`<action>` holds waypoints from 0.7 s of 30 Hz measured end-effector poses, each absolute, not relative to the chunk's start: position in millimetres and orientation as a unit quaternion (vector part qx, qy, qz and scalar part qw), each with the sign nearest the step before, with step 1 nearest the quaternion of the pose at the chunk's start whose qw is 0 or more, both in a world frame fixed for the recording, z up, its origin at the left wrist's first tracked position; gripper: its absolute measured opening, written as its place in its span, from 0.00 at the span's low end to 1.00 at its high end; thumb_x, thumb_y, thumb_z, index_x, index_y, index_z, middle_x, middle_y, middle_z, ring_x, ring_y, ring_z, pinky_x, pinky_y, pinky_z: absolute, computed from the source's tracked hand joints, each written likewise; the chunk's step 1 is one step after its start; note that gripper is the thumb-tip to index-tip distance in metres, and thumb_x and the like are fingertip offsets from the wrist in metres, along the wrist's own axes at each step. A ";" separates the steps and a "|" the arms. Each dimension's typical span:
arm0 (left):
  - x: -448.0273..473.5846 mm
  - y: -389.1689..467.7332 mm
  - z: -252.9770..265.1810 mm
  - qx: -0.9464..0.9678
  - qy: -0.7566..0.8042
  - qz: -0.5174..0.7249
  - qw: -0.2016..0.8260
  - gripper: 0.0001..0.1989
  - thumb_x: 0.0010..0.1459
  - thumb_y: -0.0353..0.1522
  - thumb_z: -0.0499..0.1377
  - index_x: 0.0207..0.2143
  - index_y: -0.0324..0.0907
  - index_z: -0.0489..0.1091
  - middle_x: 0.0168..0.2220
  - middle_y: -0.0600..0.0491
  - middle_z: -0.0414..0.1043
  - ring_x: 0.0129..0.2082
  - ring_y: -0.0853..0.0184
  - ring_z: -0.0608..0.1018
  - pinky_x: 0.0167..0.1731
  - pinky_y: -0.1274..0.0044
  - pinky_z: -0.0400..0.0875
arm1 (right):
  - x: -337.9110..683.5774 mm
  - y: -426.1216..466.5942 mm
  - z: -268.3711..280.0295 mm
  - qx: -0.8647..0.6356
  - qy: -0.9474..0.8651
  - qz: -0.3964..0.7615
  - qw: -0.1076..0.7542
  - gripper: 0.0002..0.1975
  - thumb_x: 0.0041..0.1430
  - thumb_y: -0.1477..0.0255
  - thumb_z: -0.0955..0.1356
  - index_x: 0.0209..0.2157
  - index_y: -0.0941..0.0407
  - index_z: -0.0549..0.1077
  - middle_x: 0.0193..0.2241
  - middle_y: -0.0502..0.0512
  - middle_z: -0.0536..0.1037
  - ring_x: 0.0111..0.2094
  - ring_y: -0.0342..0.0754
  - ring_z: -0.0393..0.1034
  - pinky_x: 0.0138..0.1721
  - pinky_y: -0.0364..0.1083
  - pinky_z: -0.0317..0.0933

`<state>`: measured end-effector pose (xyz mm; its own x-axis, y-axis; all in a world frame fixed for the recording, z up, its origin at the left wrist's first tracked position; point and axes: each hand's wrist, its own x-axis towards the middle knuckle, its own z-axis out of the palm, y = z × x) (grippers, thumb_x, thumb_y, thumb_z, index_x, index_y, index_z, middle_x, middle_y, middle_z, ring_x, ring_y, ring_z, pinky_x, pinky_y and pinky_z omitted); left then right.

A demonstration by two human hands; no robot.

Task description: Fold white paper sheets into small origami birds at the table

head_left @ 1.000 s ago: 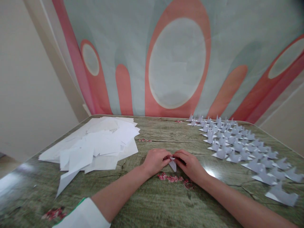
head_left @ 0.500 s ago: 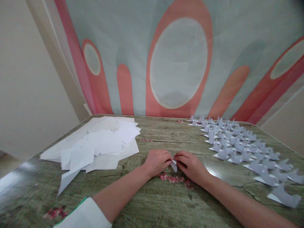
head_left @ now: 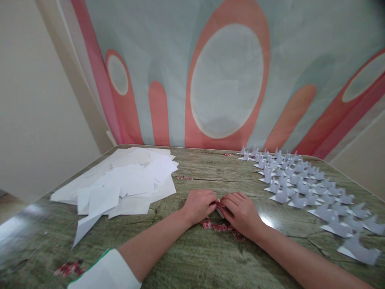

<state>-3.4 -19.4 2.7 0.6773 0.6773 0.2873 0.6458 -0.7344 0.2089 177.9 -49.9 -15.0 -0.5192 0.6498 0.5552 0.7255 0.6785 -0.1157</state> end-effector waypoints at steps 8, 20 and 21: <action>-7.8 -18.9 4.7 0.931 0.334 0.145 0.010 0.08 0.58 0.34 0.53 0.34 0.45 0.72 0.32 0.54 0.71 0.35 0.69 0.72 0.34 0.79 0.64 | 182.0 -50.3 -9.3 -0.351 -0.895 -0.115 0.249 0.10 0.61 0.75 0.60 0.31 0.57 0.72 0.28 0.55 0.73 0.32 0.46 0.64 0.36 0.47 0.53; -8.4 -21.7 14.9 0.954 0.287 0.072 -0.047 0.08 0.58 0.32 0.53 0.33 0.42 0.71 0.34 0.52 0.70 0.34 0.66 0.71 0.32 0.78 0.65 | 183.8 -53.3 -12.4 -0.290 -0.924 -0.142 0.204 0.11 0.61 0.77 0.59 0.30 0.58 0.71 0.26 0.54 0.72 0.29 0.45 0.62 0.35 0.48 0.53; -8.6 -21.8 15.1 0.954 0.286 0.070 -0.052 0.08 0.58 0.32 0.52 0.34 0.42 0.71 0.34 0.52 0.70 0.34 0.66 0.71 0.32 0.77 0.65 | 183.3 -53.6 -11.7 -0.289 -0.924 -0.144 0.203 0.11 0.61 0.77 0.59 0.29 0.58 0.71 0.26 0.54 0.72 0.29 0.45 0.62 0.35 0.48 0.53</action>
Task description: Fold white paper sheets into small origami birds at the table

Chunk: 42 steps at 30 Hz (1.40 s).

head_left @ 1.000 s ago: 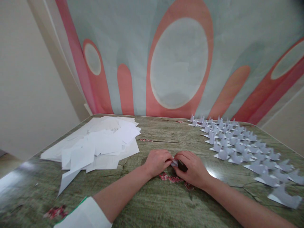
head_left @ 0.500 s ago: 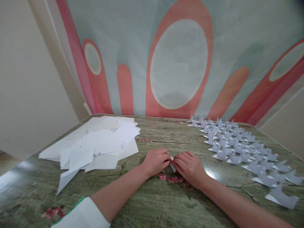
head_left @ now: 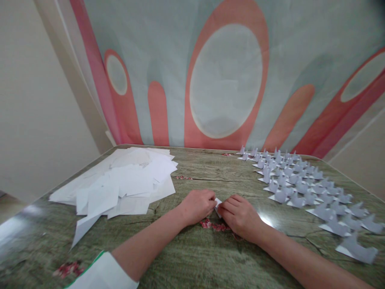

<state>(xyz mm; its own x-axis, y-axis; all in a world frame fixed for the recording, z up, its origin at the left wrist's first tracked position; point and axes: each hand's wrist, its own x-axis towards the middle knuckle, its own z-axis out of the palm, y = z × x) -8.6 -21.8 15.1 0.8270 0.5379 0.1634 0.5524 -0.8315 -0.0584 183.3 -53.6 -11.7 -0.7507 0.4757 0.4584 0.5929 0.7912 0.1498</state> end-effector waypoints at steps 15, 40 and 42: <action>-20.5 -7.4 7.8 -0.962 -0.245 -0.117 -0.038 0.13 0.55 0.25 0.55 0.40 0.47 0.73 0.43 0.52 0.69 0.44 0.65 0.69 0.45 0.74 0.63 | 190.4 -47.7 -8.2 -0.357 -0.900 0.059 0.245 0.19 0.48 0.84 0.62 0.41 0.55 0.73 0.36 0.55 0.72 0.38 0.48 0.64 0.39 0.48 0.58; -25.8 -2.5 9.2 -0.961 -0.254 -0.108 -0.016 0.15 0.56 0.29 0.55 0.44 0.54 0.71 0.47 0.53 0.68 0.51 0.62 0.63 0.51 0.68 0.58 | 201.6 -63.0 12.6 -0.323 -0.943 -0.024 0.075 0.22 0.50 0.78 0.66 0.48 0.50 0.69 0.45 0.57 0.70 0.45 0.53 0.63 0.41 0.50 0.59; -25.7 -3.9 10.5 -0.961 -0.255 -0.103 -0.011 0.15 0.56 0.28 0.55 0.44 0.54 0.71 0.48 0.54 0.67 0.52 0.62 0.63 0.50 0.68 0.58 | 201.6 -66.5 14.1 -0.324 -0.943 -0.019 0.075 0.23 0.48 0.78 0.66 0.48 0.50 0.69 0.46 0.57 0.70 0.45 0.54 0.64 0.41 0.50 0.59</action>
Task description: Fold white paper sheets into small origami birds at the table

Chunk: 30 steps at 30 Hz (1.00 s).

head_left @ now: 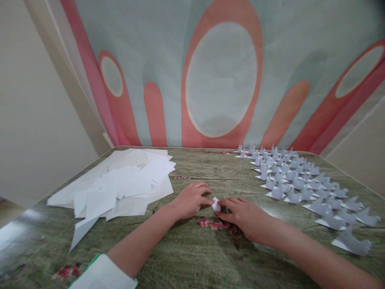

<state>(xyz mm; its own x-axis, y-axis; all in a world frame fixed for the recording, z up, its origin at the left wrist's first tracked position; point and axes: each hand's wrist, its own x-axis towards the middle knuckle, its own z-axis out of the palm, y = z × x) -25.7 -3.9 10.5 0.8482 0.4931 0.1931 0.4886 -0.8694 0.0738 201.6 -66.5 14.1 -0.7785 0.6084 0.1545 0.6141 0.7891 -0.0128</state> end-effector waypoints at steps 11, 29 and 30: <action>-12.5 -37.8 18.8 0.953 0.289 0.036 -0.079 0.17 0.58 0.29 0.52 0.50 0.41 0.64 0.50 0.45 0.65 0.54 0.58 0.61 0.49 0.67 0.58 | 207.3 -64.9 22.9 -0.317 -0.943 0.082 0.066 0.26 0.43 0.83 0.66 0.46 0.50 0.71 0.51 0.57 0.68 0.50 0.55 0.62 0.46 0.51 0.58; -16.2 -34.3 3.3 0.946 0.299 0.124 -0.002 0.14 0.58 0.26 0.51 0.46 0.41 0.66 0.45 0.47 0.66 0.47 0.62 0.67 0.47 0.69 0.63 | 202.1 -41.4 8.5 -0.433 -0.850 0.208 0.216 0.18 0.52 0.83 0.60 0.35 0.53 0.77 0.34 0.54 0.74 0.39 0.48 0.66 0.41 0.46 0.59; -15.8 -35.0 4.0 0.946 0.299 0.125 -0.005 0.14 0.58 0.27 0.51 0.46 0.41 0.66 0.44 0.47 0.67 0.47 0.62 0.67 0.47 0.69 0.63 | 201.6 -40.5 5.8 -0.433 -0.844 0.223 0.227 0.18 0.52 0.83 0.60 0.35 0.53 0.77 0.34 0.54 0.74 0.38 0.47 0.66 0.41 0.46 0.59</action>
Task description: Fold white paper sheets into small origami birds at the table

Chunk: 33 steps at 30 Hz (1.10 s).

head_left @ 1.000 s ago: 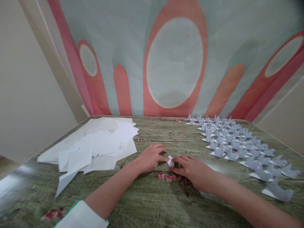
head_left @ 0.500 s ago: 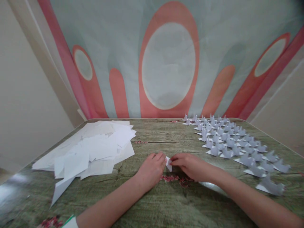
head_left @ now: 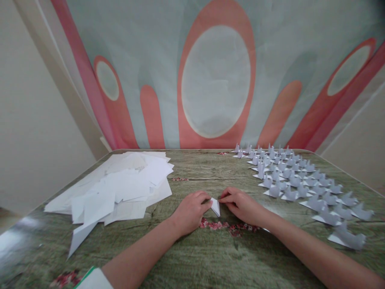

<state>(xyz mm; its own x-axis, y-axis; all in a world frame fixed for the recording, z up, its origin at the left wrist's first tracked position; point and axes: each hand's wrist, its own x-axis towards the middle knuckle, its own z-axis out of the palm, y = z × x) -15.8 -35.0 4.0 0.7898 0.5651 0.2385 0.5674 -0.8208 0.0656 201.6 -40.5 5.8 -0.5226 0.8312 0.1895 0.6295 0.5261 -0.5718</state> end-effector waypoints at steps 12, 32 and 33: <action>-13.2 -39.9 11.0 -0.951 -0.293 -0.085 0.052 0.13 0.59 0.27 0.51 0.48 0.39 0.64 0.45 0.46 0.66 0.50 0.61 0.65 0.46 0.68 0.63 | 199.5 -35.7 -12.2 -0.494 -0.761 0.289 0.306 0.15 0.45 0.84 0.60 0.26 0.56 0.76 0.32 0.53 0.73 0.36 0.46 0.68 0.41 0.46 0.61; -9.2 -44.7 12.2 -0.947 -0.300 -0.057 0.100 0.14 0.58 0.28 0.53 0.48 0.37 0.63 0.43 0.46 0.69 0.50 0.59 0.66 0.45 0.70 0.63 | 194.5 -37.2 -12.0 -0.504 -0.729 0.321 0.333 0.15 0.46 0.82 0.60 0.27 0.56 0.76 0.32 0.53 0.74 0.36 0.47 0.68 0.43 0.47 0.61; -9.0 -44.9 11.9 -0.947 -0.300 -0.056 0.103 0.14 0.59 0.28 0.52 0.48 0.37 0.63 0.43 0.45 0.68 0.50 0.59 0.66 0.45 0.70 0.63 | 194.0 -37.4 -11.8 -0.502 -0.727 0.323 0.338 0.15 0.46 0.82 0.60 0.26 0.56 0.76 0.32 0.53 0.74 0.36 0.47 0.68 0.43 0.47 0.61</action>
<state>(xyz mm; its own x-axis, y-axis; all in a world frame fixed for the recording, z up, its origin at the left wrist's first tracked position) -9.0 -44.9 11.9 0.8134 0.5568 0.1682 0.5800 -0.7986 -0.1610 194.0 -37.4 -11.8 -0.2671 0.9492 0.1665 0.5126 0.2863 -0.8095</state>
